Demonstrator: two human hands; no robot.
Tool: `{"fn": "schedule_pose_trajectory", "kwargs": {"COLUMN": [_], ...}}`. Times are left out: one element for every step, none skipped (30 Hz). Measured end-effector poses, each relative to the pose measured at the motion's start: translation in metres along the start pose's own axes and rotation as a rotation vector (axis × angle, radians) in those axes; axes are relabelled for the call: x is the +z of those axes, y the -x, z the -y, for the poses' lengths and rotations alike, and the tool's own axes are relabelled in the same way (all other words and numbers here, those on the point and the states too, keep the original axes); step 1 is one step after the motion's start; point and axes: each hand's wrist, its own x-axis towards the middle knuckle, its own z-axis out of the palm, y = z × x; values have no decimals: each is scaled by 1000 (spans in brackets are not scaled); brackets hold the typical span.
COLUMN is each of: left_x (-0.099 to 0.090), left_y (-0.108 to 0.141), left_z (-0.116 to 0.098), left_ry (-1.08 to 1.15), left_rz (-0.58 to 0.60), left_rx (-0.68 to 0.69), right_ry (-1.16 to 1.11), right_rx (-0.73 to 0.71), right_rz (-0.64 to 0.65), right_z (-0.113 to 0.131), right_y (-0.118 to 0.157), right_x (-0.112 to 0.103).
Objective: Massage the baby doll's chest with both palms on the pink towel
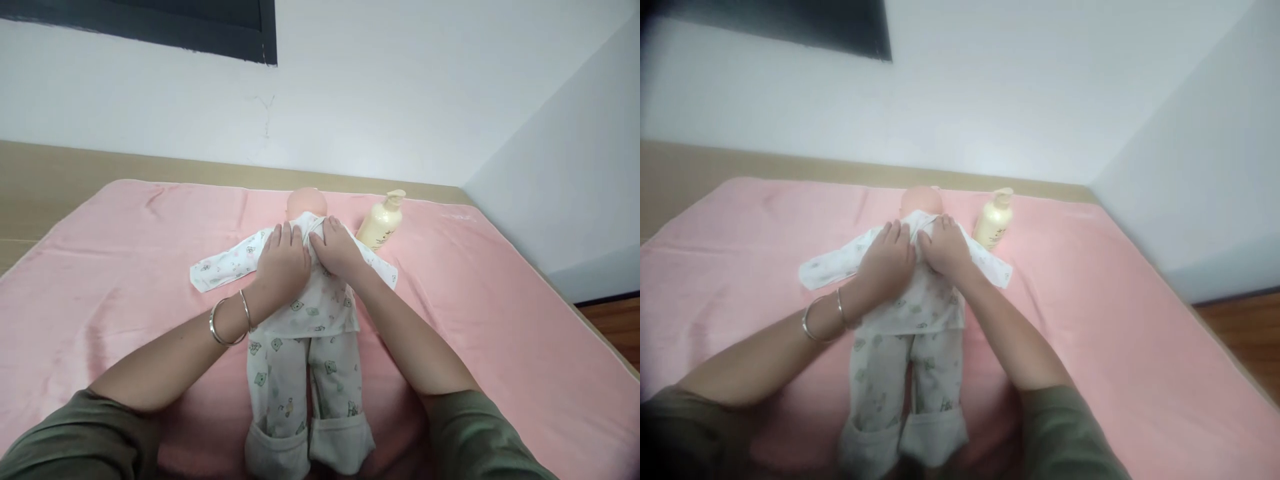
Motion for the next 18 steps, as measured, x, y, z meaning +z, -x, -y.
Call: {"fn": "schedule_pose_trajectory", "kwargs": {"left_x": [1, 2, 2, 2, 2, 2, 3, 3, 4, 5, 7, 8, 9, 10, 11, 12, 13, 14], "left_y": [-3, -8, -13, -19, -25, -29, -32, -34, -34, -33, -32, -31, -29, -28, -28, -27, -27, -27], "left_z": [3, 8, 13, 19, 24, 27, 29, 30, 30, 29, 27, 26, 25, 24, 24, 24, 25, 25], "left_ry": [23, 46, 68, 87, 100, 108, 111, 110, 109, 107, 106, 104, 100, 93, 84, 74, 67, 63], "left_rz": [12, 29, 48, 67, 81, 88, 85, 76, 63, 50, 40, 33, 26, 18, 6, -7, -18, -25], "left_rx": [-4, -21, -49, -83, -118, -157, -191, -219, -246, -269, -281, -280, -270, -258, -247, -238, -233, -231], "right_ry": [18, 41, 68, 94, 116, 135, 153, 169, 178, 176, 162, 137, 104, 71, 43, 25, 16, 13], "right_rx": [-17, -37, -60, -83, -100, -108, -105, -101, -101, -107, -113, -115, -108, -89, -62, -38, -25, -24], "right_rz": [-6, -15, -22, -24, -24, -23, -20, -13, -5, 4, 10, 9, -1, -20, -45, -72, -97, -115], "right_z": [1, 4, 9, 14, 20, 25, 30, 33, 35, 34, 32, 28, 23, 18, 14, 10, 7, 6], "right_y": [2, 6, 12, 20, 28, 35, 41, 44, 46, 45, 41, 36, 30, 24, 18, 13, 10, 9], "right_x": [0, 0, 1, 1, 1, 0, -1, -2, -3, -3, -3, -2, 0, 2, 5, 8, 11, 13]}}
